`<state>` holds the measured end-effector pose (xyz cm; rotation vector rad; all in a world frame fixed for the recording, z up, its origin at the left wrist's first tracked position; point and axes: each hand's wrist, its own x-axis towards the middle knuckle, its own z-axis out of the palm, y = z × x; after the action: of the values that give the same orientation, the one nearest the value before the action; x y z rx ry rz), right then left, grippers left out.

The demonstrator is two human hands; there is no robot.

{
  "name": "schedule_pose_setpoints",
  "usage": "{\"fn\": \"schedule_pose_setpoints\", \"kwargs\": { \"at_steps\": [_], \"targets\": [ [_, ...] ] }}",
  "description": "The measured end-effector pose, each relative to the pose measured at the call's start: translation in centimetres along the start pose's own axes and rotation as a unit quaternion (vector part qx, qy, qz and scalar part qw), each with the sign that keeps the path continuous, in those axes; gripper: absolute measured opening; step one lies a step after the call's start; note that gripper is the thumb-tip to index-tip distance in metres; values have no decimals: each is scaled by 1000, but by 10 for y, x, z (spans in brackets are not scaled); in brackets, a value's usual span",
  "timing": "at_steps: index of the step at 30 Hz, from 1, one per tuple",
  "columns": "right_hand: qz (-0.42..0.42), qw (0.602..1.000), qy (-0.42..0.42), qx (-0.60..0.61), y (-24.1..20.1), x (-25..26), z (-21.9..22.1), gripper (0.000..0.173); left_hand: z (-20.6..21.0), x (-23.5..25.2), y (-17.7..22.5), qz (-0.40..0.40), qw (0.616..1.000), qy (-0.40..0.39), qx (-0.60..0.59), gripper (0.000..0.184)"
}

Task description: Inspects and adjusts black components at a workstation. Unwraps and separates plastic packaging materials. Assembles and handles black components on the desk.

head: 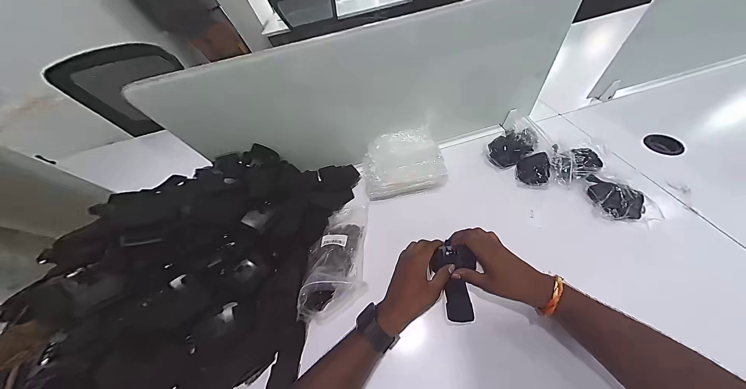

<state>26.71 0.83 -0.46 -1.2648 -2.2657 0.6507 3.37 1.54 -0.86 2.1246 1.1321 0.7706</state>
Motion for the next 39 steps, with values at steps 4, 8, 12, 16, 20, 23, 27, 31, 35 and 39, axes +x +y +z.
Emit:
{"fn": "schedule_pose_setpoints", "kwargs": {
  "at_steps": [4, 8, 12, 16, 20, 23, 27, 31, 35, 39],
  "targets": [
    [21, 999, 30, 18, -10, 0, 4, 73, -1, -6, -5, 123, 987, 44, -97, 21],
    [-58, 994, 87, 39, -4, -4, 7, 44, 1, -13, -5, 184, 973, 70, -125, 14],
    [-121, 985, 99, 79, -7, -7, 7, 23, -1, -15, -3, 195, 967, 101, -128, 18],
    [-158, 981, 85, 79, -3, -8, 8, 25, 0, -17, -3, 175, 970, 110, -128, 18],
    [-173, 978, 68, 90, -3, -8, 8, 31, -2, -16, -5, 162, 976, 110, -99, 15],
    [-132, 982, 75, 109, -7, -9, 9, 38, -2, -15, -5, 177, 964, 121, -155, 19],
    [-104, 974, 184, 85, -14, -15, 6, 50, -4, -10, -8, 89, 932, 171, -306, 48],
    [-217, 965, 145, -7, -32, -24, 4, 44, -12, 0, -13, 12, 891, 187, -414, 55],
    [-225, 974, -4, -40, -33, -24, 24, 46, -14, -3, -16, 41, 893, 123, -430, 40],
    [-202, 976, 40, -63, -23, -19, 20, 30, -9, -5, -20, 127, 919, 36, -372, 37]
  ]
}}
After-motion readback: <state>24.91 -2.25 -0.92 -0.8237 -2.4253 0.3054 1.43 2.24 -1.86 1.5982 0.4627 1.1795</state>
